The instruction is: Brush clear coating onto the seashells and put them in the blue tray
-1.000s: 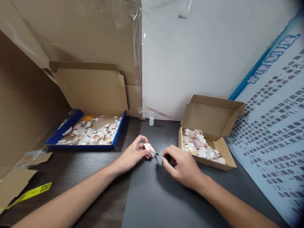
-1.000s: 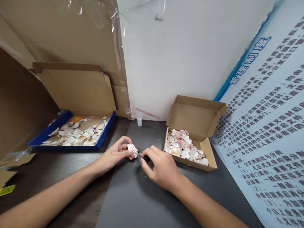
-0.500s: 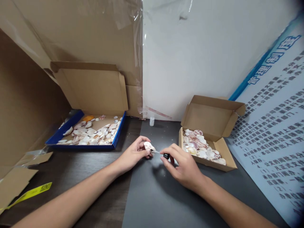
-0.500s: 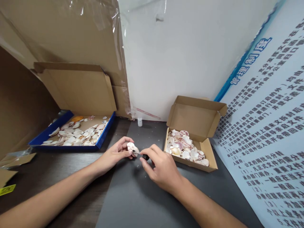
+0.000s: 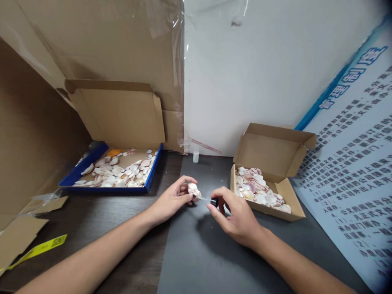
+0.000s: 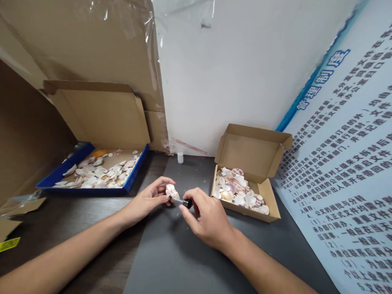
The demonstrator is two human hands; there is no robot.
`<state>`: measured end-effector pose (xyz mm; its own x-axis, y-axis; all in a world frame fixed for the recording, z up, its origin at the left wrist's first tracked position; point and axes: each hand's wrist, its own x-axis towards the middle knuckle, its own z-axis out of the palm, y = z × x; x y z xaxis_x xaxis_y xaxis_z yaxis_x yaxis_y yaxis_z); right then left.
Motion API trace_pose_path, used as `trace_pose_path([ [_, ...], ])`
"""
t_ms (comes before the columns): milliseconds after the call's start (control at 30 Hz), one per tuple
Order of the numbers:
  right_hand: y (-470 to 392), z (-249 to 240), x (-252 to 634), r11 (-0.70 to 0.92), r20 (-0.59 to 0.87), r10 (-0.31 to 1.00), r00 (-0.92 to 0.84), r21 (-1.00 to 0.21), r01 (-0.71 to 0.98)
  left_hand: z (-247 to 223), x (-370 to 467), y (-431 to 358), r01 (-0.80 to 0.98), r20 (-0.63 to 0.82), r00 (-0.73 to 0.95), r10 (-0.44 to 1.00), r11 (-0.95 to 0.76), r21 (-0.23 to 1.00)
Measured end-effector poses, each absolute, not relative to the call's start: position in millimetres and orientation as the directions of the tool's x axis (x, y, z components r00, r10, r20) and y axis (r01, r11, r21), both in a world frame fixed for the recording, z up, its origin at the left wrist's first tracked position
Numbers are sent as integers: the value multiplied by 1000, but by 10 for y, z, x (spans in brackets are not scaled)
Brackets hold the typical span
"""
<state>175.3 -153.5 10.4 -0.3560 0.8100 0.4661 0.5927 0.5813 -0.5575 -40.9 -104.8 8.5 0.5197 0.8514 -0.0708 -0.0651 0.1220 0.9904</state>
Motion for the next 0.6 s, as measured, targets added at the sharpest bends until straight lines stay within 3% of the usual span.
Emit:
trace_pose_path([
  [600,-1516,111,1770,548,462,823,-332,-489,679,71,-420,-1048,-32,-85,521,850,119,992],
])
